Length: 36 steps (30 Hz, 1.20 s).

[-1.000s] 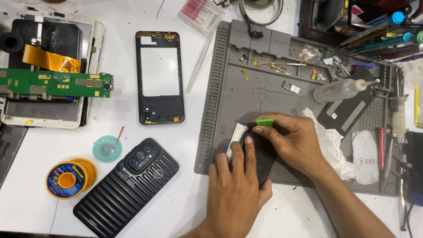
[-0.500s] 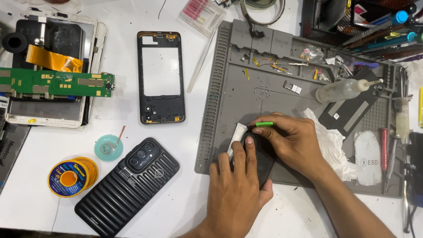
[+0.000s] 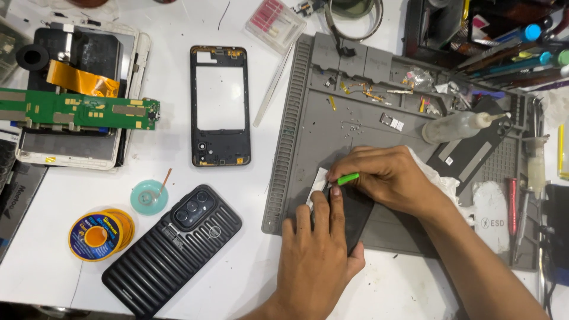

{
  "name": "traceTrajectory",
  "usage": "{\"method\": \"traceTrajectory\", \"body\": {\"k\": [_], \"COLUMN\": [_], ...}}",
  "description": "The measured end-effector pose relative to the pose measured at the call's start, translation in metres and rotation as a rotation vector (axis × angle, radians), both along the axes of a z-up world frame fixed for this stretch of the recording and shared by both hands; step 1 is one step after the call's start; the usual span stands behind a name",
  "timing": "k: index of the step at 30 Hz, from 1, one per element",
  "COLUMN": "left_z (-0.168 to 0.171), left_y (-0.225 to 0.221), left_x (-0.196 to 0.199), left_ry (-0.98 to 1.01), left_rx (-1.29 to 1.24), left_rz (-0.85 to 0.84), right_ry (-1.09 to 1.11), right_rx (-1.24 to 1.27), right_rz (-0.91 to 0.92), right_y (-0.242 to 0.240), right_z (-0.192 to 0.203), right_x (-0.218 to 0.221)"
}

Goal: Using a plastic prying tool and a thin card to remove the back cover of a smartphone at a repair bench.

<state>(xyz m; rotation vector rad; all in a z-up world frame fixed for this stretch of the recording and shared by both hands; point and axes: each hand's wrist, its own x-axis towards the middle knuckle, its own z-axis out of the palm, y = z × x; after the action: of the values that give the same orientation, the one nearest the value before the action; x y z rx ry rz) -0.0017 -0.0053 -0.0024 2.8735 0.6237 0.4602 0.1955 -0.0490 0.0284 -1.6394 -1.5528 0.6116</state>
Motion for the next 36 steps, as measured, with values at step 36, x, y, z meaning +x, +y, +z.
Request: {"method": "traceTrajectory", "body": {"k": [36], "left_z": [-0.002], "left_y": [-0.012], "left_x": [-0.034], "left_ry": [-0.003], "left_rx": [0.017], "left_rz": [0.036], "right_ry": [-0.003], "right_rx": [-0.257], "right_rz": [0.176], "right_y": [0.02], "right_z": [0.027], "right_x": [0.008]}}
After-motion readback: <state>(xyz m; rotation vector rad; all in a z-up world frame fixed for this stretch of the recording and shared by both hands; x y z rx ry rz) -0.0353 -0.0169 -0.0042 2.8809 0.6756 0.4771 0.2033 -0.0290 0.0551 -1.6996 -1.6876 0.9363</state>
